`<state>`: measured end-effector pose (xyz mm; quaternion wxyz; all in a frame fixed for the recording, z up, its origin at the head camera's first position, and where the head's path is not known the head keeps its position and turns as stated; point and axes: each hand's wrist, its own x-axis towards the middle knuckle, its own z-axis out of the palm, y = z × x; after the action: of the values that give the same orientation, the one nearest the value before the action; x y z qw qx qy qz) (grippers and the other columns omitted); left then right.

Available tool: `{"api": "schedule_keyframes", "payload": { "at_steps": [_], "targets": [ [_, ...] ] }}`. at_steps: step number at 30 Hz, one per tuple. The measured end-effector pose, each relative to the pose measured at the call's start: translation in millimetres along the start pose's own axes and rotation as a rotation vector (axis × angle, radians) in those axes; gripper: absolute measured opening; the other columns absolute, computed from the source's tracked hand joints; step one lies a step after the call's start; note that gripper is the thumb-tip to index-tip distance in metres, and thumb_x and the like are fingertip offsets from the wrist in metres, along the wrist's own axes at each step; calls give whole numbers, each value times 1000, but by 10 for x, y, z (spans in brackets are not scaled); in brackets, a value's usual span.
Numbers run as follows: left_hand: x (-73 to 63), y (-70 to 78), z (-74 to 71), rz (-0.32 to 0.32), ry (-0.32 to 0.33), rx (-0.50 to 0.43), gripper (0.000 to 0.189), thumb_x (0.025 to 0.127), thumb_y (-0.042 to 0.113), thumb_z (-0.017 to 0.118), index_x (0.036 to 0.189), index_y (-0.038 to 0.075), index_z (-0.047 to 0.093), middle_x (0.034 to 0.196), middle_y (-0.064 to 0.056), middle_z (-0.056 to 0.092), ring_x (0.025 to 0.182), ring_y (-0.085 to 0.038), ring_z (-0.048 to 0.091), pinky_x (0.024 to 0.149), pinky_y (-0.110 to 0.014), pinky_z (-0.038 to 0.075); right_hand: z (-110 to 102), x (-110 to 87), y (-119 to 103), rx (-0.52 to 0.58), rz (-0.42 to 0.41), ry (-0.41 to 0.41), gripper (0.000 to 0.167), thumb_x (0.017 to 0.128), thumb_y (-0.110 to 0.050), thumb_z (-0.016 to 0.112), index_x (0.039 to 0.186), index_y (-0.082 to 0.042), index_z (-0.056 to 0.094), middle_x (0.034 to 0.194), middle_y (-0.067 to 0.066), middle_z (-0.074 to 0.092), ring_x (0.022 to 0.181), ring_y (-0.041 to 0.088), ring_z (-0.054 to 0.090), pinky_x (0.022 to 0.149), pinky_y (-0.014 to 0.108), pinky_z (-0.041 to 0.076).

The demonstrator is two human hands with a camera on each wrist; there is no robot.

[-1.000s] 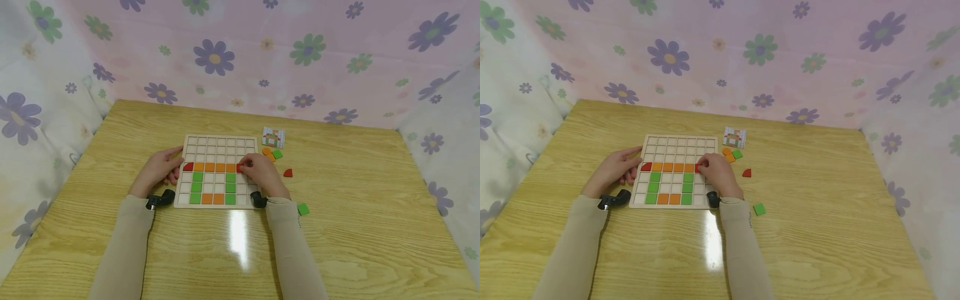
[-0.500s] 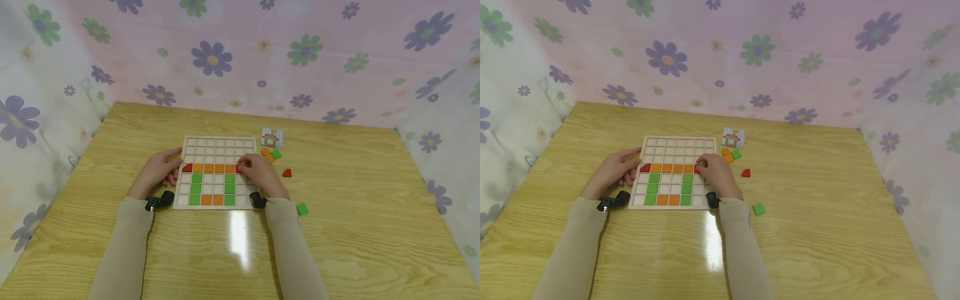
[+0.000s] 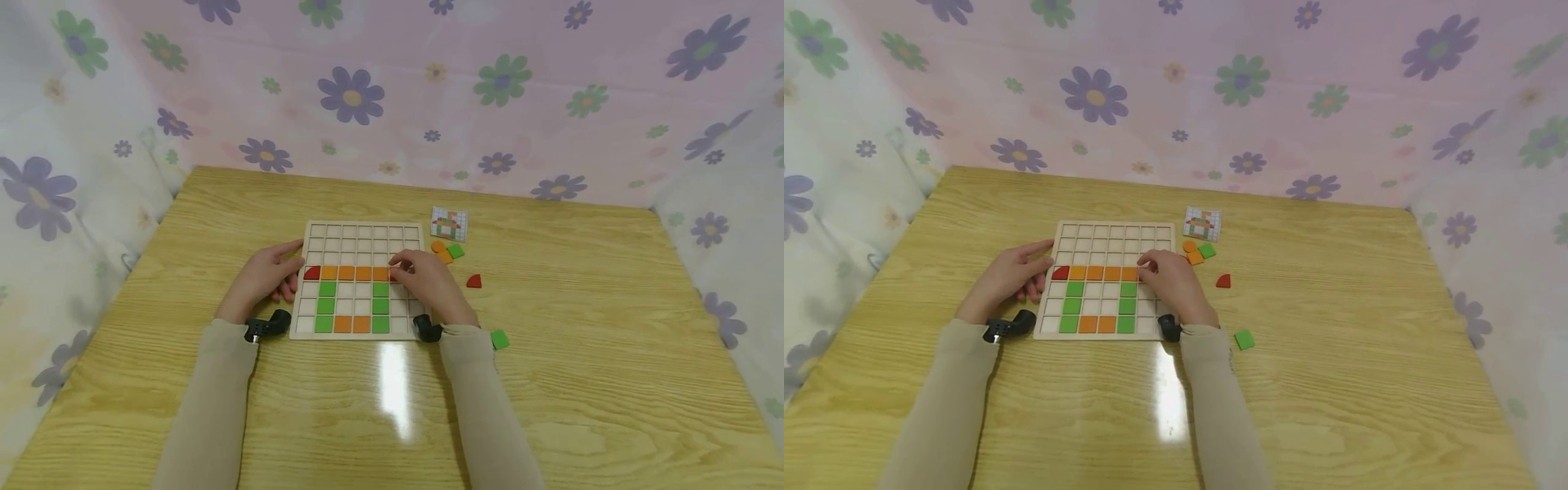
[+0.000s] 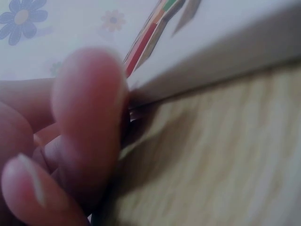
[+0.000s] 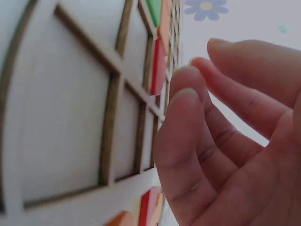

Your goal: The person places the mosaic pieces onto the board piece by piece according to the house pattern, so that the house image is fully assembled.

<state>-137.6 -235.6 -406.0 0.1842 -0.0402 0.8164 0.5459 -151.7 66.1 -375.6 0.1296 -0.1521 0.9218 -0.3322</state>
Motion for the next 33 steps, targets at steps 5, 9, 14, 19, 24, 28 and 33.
{"api": "schedule_keyframes", "payload": {
  "at_steps": [5, 9, 14, 19, 24, 28, 33],
  "targets": [
    [7, 4, 4, 1, 3, 18, 54, 90, 39, 50, 140, 29, 31, 68, -15, 57, 50, -28, 58, 41, -31, 43, -57, -128, 12, 14, -28, -21, 15, 88, -30, 57, 97, -20, 65, 87, -9, 57, 75, 12, 51, 64, 28, 44],
    [18, 27, 5, 14, -1, 28, 54, 91, 39, 49, 140, 29, 30, 68, -16, 57, 50, -28, 58, 41, -32, 43, -142, -258, 47, -14, -25, -24, 21, 88, -32, 56, 103, -20, 64, 87, -9, 56, 76, 12, 51, 65, 28, 43],
    [17, 45, 13, 18, -6, 36, 54, 91, 38, 49, 140, 29, 29, 67, -16, 57, 50, -27, 57, 42, -34, 44, -251, -406, 133, -75, -44, -28, 24, 88, -29, 57, 107, -16, 63, 88, -6, 57, 77, 13, 51, 68, 29, 43],
    [-7, 30, 6, 16, -6, 25, 54, 91, 38, 49, 140, 28, 29, 67, -16, 57, 49, -26, 57, 42, -33, 44, -347, -569, 259, -115, -69, -16, 23, 89, -29, 56, 107, -16, 62, 92, -6, 57, 79, 13, 51, 69, 30, 43],
    [-7, 12, -2, 36, 4, 37, 54, 91, 39, 49, 140, 28, 30, 68, -16, 58, 49, -26, 57, 41, -33, 44, -461, -728, 368, -147, -88, 6, 23, 90, -26, 55, 109, -15, 62, 98, -6, 57, 80, 11, 52, 68, 29, 44],
    [5, -6, 0, 39, -2, 29, 55, 90, 40, 50, 140, 28, 30, 69, -16, 58, 49, -26, 57, 41, -33, 44, -541, -849, 440, -191, -86, -2, 23, 89, -25, 56, 108, -13, 62, 95, -5, 57, 78, 11, 53, 66, 30, 44],
    [6, -16, 11, 21, -10, 10, 55, 90, 39, 50, 140, 29, 30, 68, -16, 57, 49, -26, 57, 42, -33, 44, -586, -981, 567, -238, -68, -16, 22, 88, -24, 57, 106, -13, 63, 82, -6, 54, 71, 10, 48, 62, 29, 41]
  ]
}}
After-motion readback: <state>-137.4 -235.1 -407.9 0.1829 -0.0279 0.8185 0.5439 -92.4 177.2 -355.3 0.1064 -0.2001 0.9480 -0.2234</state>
